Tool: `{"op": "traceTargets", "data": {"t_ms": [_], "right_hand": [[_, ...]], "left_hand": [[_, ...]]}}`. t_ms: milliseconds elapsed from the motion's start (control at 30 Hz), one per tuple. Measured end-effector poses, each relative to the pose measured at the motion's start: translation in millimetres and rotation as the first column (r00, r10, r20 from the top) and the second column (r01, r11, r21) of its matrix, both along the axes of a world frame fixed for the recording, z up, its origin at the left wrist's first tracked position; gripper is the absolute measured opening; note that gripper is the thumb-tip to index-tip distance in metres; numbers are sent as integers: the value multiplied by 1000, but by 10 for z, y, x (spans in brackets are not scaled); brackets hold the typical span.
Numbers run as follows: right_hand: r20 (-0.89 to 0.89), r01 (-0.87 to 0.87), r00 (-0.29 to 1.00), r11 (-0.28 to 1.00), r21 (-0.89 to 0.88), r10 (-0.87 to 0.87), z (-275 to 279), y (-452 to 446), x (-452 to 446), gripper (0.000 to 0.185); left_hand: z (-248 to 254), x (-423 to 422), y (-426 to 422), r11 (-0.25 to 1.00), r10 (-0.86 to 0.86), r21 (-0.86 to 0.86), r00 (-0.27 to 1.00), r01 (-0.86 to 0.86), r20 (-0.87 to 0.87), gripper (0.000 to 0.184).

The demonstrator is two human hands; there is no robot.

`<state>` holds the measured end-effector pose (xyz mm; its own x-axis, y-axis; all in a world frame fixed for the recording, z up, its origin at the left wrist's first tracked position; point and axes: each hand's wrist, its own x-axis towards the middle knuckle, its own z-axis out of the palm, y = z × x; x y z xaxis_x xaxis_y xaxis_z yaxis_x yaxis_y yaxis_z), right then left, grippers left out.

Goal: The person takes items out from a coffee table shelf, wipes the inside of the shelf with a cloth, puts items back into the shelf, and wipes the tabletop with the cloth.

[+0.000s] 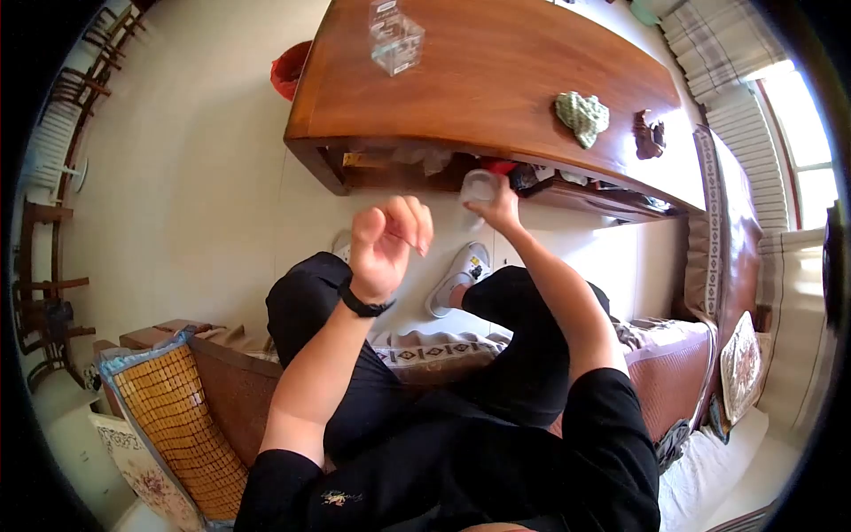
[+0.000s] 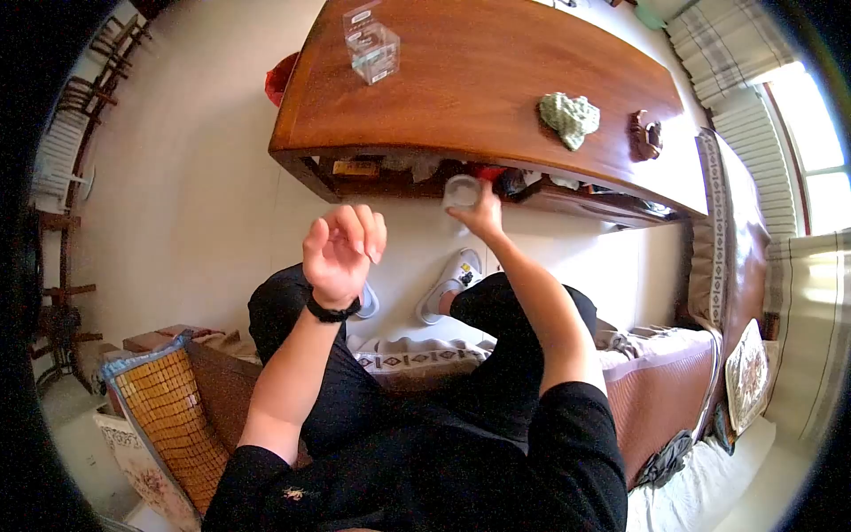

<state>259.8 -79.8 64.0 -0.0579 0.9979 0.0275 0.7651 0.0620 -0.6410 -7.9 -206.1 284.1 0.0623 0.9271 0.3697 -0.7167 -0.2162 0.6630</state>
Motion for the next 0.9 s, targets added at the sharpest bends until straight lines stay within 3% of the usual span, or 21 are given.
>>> {"op": "traceTargets", "data": {"t_ms": [133,200,300,367,633,667,733,767,800,900], "right_hand": [[-44,6,999,1000,-12,-6,-398,519,-34,79],[126,80,984,949,305,-124,-699,770,-75,72],[52,60,996,975,215,-73,-1423,1209,19,71],[106,68,991,984,162,-86,-1395,1309,-61,69],[349,-7,937,1000,24,-2,-909,1227,-193,62],[369,-41,928,998,-41,54,-793,1159,-186,62],[402,-153,869,929,-338,289,-455,1014,-121,69],[203,-311,890,868,-386,409,250,732,-105,60],[101,-455,860,841,-292,500,485,547,16,47],[91,-458,869,860,-225,486,1337,71,317,37]], "left_hand": [[95,65,-53,997,-71,-12,997,71,-19,61],[142,91,-80,994,-104,-32,994,103,-18,61],[174,77,-72,987,-149,-71,988,146,-43,65],[166,89,-58,984,-155,-95,987,152,-30,65],[166,158,-24,984,-161,-91,986,156,-45,64],[161,185,-20,986,-154,-71,987,152,-35,64],[168,251,-12,989,-145,-36,989,144,-42,63],[158,300,-10,989,-144,-18,989,144,-34,62],[153,348,-8,989,-145,0,989,145,-34,62],[164,505,-22,984,-171,44,985,172,-24,61]]}}
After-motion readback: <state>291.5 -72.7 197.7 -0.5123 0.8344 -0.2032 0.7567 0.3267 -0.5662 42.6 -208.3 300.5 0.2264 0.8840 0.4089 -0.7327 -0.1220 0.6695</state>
